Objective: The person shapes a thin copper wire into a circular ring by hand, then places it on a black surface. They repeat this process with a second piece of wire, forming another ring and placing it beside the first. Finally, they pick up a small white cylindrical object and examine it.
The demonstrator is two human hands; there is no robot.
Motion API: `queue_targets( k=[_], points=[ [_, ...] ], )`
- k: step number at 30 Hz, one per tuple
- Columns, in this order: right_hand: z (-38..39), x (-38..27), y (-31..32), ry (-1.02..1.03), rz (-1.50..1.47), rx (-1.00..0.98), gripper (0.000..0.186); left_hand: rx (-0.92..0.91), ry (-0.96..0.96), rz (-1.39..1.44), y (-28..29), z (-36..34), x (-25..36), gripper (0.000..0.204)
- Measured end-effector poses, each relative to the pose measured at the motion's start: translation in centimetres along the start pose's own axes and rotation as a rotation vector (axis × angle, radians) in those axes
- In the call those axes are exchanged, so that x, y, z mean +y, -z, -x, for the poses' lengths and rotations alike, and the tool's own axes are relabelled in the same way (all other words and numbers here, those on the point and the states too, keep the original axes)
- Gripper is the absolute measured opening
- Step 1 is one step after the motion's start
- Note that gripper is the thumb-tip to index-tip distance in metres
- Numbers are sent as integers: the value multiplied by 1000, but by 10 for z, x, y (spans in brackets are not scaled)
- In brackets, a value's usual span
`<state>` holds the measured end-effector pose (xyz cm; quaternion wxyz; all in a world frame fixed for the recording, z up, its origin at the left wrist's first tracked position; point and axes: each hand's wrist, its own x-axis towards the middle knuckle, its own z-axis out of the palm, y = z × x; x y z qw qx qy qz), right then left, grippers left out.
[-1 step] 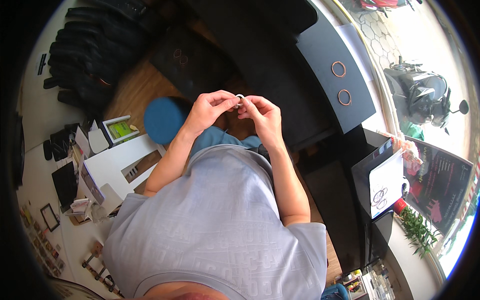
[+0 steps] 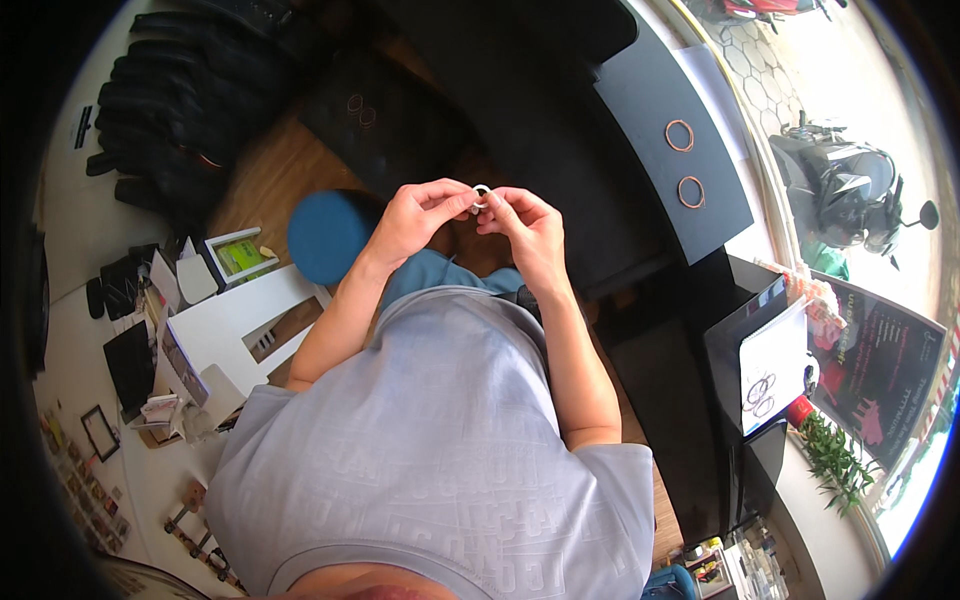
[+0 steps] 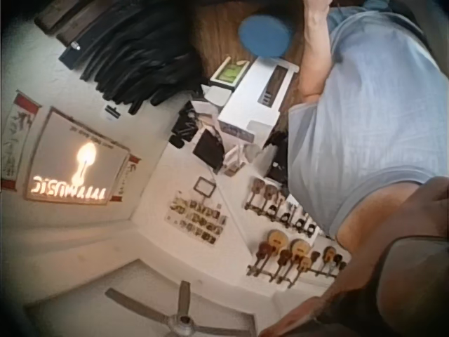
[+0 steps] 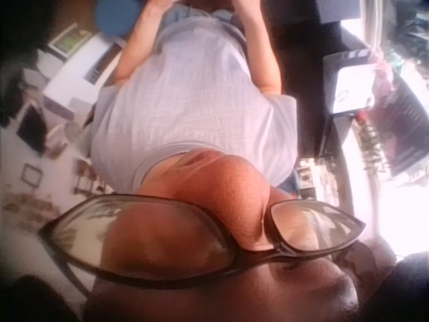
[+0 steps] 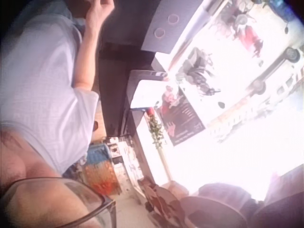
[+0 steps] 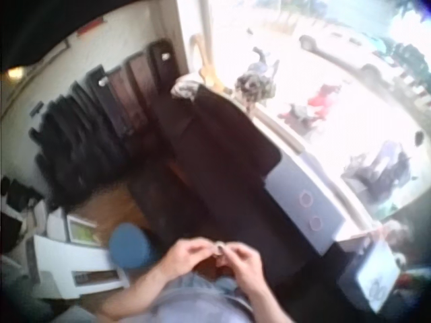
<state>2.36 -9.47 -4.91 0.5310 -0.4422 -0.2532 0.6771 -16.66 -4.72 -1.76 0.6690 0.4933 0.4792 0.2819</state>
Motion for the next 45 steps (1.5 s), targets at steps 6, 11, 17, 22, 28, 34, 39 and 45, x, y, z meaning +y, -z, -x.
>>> queue_targets(
  k=[6,11,17,22,28,34,39,45],
  points=[
    [0,6,-7,-97,-173,5,21,-5,87,296,4,5,-6,27],
    [-3,11,-22,-134,-248,11,17,-22,62,466,20,11,-13,28],
    [-12,18,-56,-176,-191,-67,12,74,80,625,55,24,-26,29],
    [-18,37,-98,-164,57,-47,13,111,32,483,96,41,-31,25],
    [-23,60,-159,-169,301,-74,17,118,-33,247,158,69,-29,20],
    [-19,87,-214,-216,357,-69,17,102,-20,420,213,93,-45,31],
    [-12,110,-248,-251,206,-86,17,-204,139,823,260,106,-66,34],
    [-3,125,-279,-225,287,-85,18,-312,164,929,287,118,-76,30]
  ],
)
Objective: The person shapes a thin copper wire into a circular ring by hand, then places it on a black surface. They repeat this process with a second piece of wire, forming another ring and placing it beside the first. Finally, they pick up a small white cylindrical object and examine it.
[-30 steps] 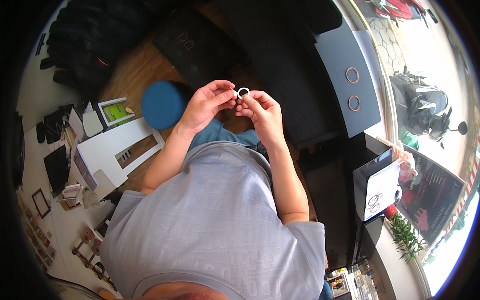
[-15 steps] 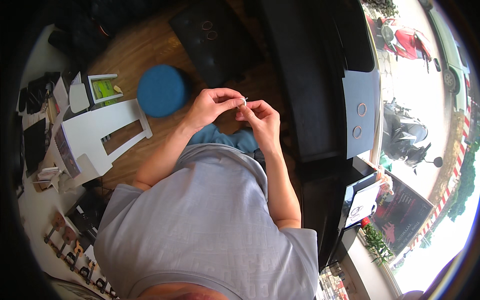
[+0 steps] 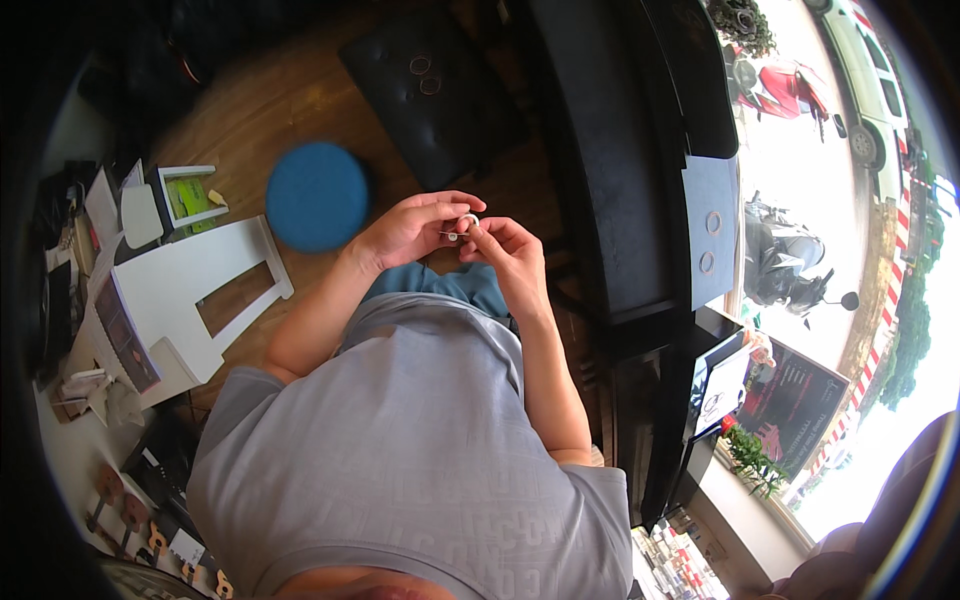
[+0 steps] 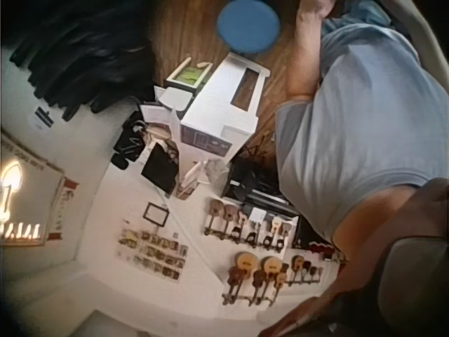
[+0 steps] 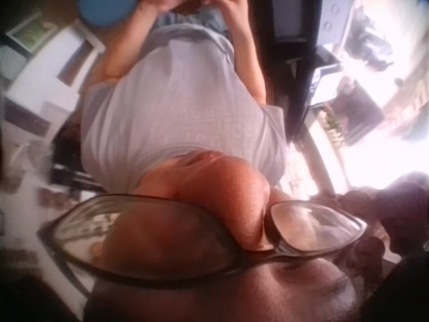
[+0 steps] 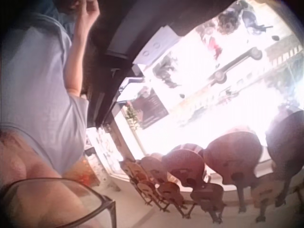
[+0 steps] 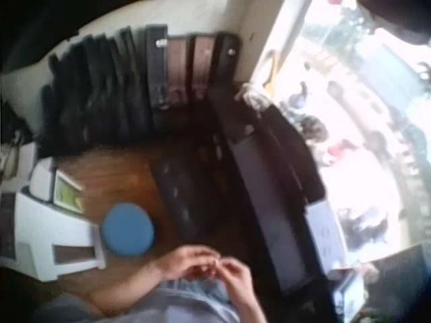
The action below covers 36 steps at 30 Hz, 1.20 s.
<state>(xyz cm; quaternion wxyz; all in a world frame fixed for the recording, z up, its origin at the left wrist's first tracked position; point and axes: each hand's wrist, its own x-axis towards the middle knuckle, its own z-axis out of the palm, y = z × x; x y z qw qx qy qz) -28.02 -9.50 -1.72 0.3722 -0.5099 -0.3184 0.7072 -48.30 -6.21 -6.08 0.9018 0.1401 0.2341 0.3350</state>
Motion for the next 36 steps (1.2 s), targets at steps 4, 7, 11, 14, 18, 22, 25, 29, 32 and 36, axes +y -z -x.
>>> queue_targets(
  k=[4,7,11,14,18,22,25,29,32,36],
  points=[
    [-1,5,-7,44,-2,94,20,101,-107,-280,-6,7,4,28],
    [-1,4,-16,62,3,134,25,136,-168,-300,-2,8,1,29],
    [-1,3,-22,45,100,173,32,258,-251,-260,-9,13,6,31],
    [-3,2,-22,39,115,187,29,300,-259,-299,-2,18,9,29],
    [-10,2,-29,129,26,144,24,345,-299,-386,1,26,14,28],
    [-17,11,-23,65,140,126,23,380,-316,-439,3,30,13,32],
    [-21,11,-23,68,228,111,23,356,-338,-437,3,27,6,35],
    [-20,12,-17,104,258,135,23,273,-315,-461,1,13,-2,38],
    [-20,16,-3,162,136,168,25,200,-163,-412,-3,-1,1,37],
    [-21,9,32,185,-43,114,28,232,-125,-523,-17,-34,-1,35]
  ],
)
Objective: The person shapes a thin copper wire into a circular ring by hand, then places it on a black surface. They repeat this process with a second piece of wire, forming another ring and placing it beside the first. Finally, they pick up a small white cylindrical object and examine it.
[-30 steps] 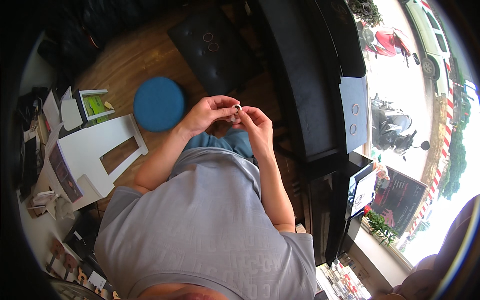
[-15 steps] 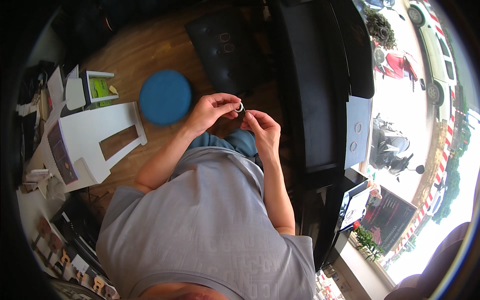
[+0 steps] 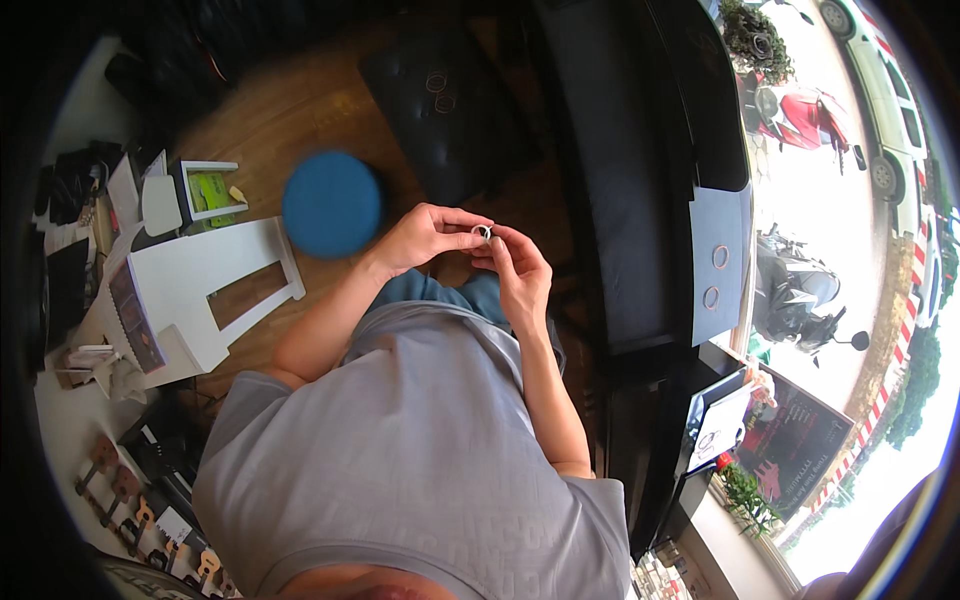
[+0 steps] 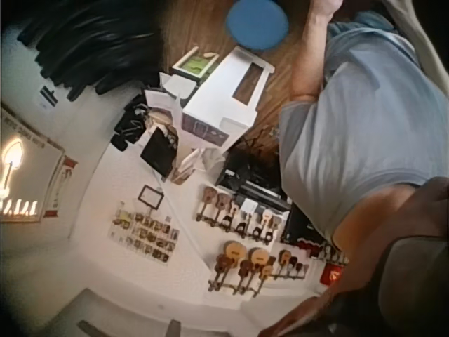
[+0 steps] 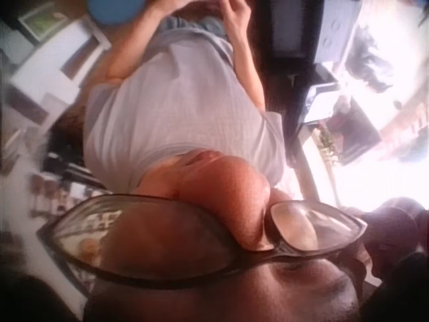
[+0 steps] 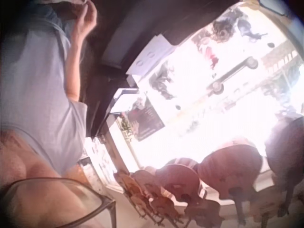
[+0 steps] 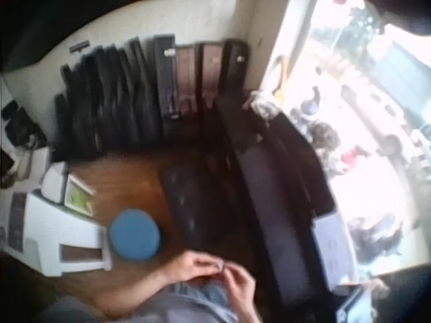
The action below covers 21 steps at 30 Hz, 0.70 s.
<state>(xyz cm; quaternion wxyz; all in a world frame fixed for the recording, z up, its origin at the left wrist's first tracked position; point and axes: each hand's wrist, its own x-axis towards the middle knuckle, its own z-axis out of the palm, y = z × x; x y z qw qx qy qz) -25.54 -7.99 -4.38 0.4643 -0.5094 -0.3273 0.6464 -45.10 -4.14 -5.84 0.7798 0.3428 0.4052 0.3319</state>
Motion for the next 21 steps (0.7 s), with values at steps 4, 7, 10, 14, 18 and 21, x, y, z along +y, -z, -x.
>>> queue_targets(
  k=[4,7,10,14,18,21],
  points=[
    [-12,-15,44,-21,123,53,24,43,-93,-435,-46,-24,10,28],
    [-27,-19,77,-81,78,102,24,92,-84,-563,-74,-51,7,25],
    [-32,-26,103,-69,24,125,25,143,-106,-658,-104,-73,4,24],
    [-41,-27,135,-118,-9,138,27,174,-184,-884,-136,-96,1,25],
    [-48,-27,163,-149,90,118,25,189,-349,-1072,-153,-111,-5,24],
    [-52,-30,174,-124,-59,121,21,213,-329,-1052,-161,-116,-3,24]
  ],
)
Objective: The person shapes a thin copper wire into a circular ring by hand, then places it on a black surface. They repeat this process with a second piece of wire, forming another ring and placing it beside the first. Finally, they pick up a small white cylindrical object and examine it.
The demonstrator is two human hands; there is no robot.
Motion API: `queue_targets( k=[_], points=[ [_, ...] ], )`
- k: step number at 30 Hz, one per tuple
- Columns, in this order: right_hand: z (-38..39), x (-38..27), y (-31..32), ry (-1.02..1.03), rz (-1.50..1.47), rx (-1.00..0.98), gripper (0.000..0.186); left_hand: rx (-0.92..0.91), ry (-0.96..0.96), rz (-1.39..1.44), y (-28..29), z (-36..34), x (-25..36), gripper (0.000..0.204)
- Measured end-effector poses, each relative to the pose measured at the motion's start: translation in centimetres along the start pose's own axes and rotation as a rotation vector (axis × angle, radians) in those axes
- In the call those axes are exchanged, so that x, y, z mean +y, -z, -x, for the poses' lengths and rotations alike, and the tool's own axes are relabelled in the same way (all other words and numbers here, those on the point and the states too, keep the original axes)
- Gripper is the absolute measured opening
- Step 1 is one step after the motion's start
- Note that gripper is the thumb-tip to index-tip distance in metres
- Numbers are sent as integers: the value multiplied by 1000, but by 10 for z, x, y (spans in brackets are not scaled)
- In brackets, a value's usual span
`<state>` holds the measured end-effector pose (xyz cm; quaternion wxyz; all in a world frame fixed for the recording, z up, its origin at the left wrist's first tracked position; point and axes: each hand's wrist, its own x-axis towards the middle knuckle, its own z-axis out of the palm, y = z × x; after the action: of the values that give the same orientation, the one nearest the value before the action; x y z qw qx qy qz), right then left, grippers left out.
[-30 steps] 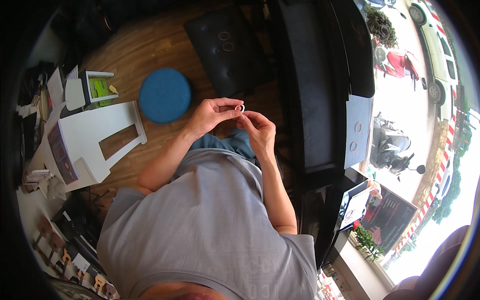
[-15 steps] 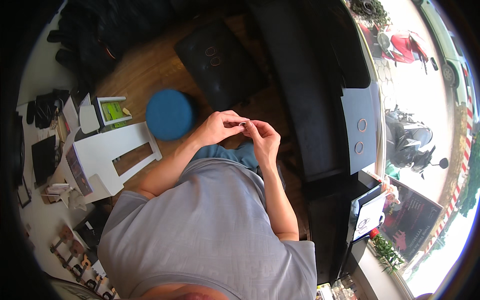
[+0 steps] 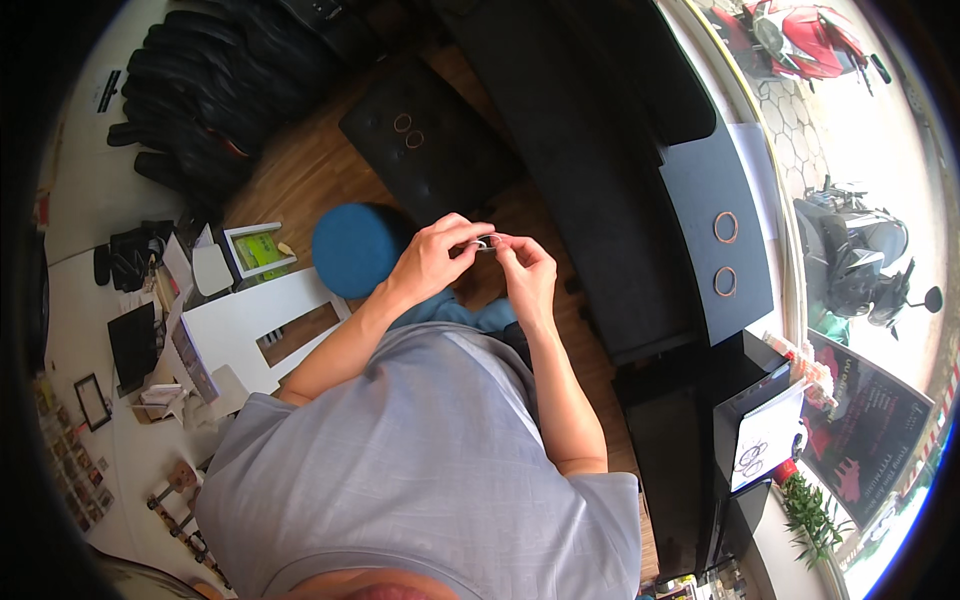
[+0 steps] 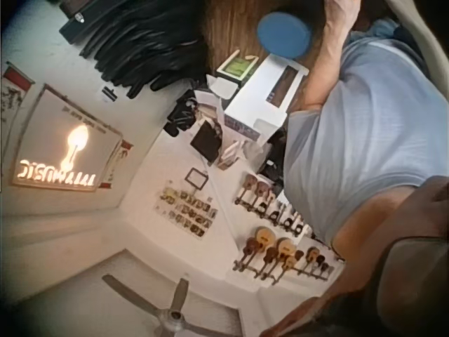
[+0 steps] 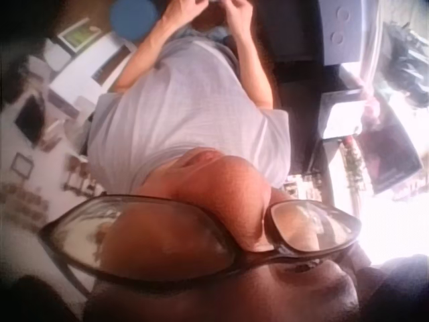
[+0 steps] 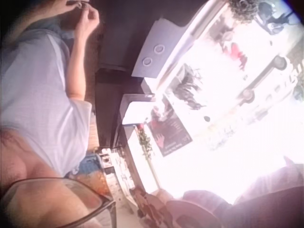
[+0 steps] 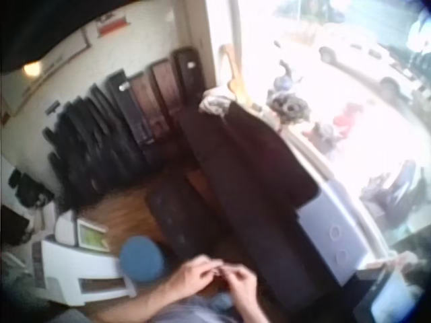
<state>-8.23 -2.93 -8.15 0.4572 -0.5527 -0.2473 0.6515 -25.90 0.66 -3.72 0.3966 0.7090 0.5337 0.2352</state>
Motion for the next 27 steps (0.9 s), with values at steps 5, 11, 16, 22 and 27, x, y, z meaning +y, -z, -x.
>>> queue_targets(
  k=[5,11,16,22,27],
  points=[
    [-7,-8,14,-44,-198,-61,22,-6,159,320,3,-3,-5,22],
    [7,-19,-14,255,-92,-94,26,-28,157,338,30,4,-9,20],
    [20,-3,-52,130,40,-115,23,17,248,592,47,22,-37,18],
    [38,29,-117,162,-10,-51,27,-29,116,566,93,51,-75,19],
    [59,55,-180,207,-79,1,32,-122,55,713,131,84,-110,20]
  ],
)
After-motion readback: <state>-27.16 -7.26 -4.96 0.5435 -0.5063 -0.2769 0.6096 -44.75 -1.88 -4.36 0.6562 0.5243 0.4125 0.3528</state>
